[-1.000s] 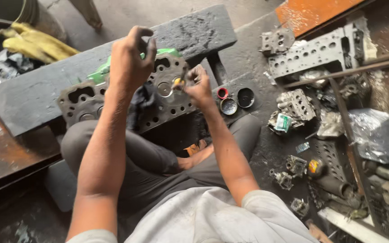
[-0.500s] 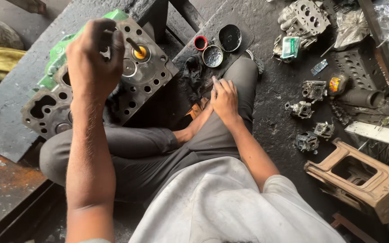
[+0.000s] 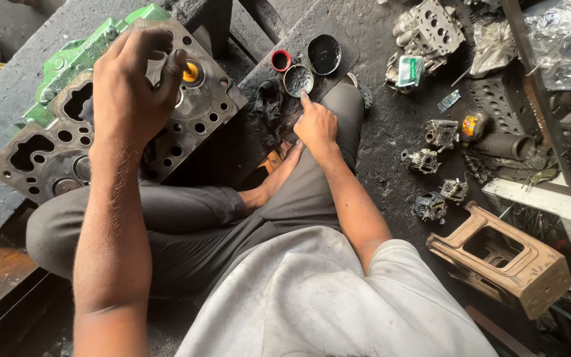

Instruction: The person sits on the floor and uses a hammer and a punch tool to work on a metal engine cylinder head. They repeatedly strike the punch to adjust or remove components within the head's openings. The person also uses a dark cloth to wipe the surface of the engine part during the process.

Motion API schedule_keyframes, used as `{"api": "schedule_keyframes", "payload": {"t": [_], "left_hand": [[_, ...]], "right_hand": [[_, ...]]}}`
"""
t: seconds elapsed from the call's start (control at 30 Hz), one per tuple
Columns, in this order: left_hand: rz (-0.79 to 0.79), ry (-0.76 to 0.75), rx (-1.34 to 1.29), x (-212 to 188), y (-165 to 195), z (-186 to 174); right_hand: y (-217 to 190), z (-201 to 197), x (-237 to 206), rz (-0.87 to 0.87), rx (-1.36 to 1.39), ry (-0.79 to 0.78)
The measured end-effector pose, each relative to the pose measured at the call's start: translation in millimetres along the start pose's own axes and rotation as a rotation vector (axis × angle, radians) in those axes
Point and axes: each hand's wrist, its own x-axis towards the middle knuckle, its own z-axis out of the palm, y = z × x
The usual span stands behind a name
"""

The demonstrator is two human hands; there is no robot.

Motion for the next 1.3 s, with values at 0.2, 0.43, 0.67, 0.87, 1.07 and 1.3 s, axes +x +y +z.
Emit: {"api": "schedule_keyframes", "payload": {"t": [0.2, 0.43, 0.67, 0.87, 1.07, 1.3], "left_hand": [[0.009, 0.020, -0.021, 5, 9, -8], [0.043, 0.040, -0.008, 7, 14, -14], [0.048, 0.026, 0.022, 5, 7, -12], [0.045, 0.025, 0.051, 2, 1, -12], [0.003, -0.070, -0.017, 1, -1, -12], [-0.054, -0.060, -0.215, 0, -9, 0]], "right_hand": [[-4, -8, 6, -0.020, 0.046, -0.017], [-3, -13, 8, -0.004, 0.093, -0.042], [-6, -17, 10, 0.018, 0.186, -0.062], [-9, -20, 12, 0.027, 0.313, -0.011], [-15, -25, 9, 0.061, 0.296, -0.032], [-8, -16, 8, 0.053, 0.402, -0.031]]}}
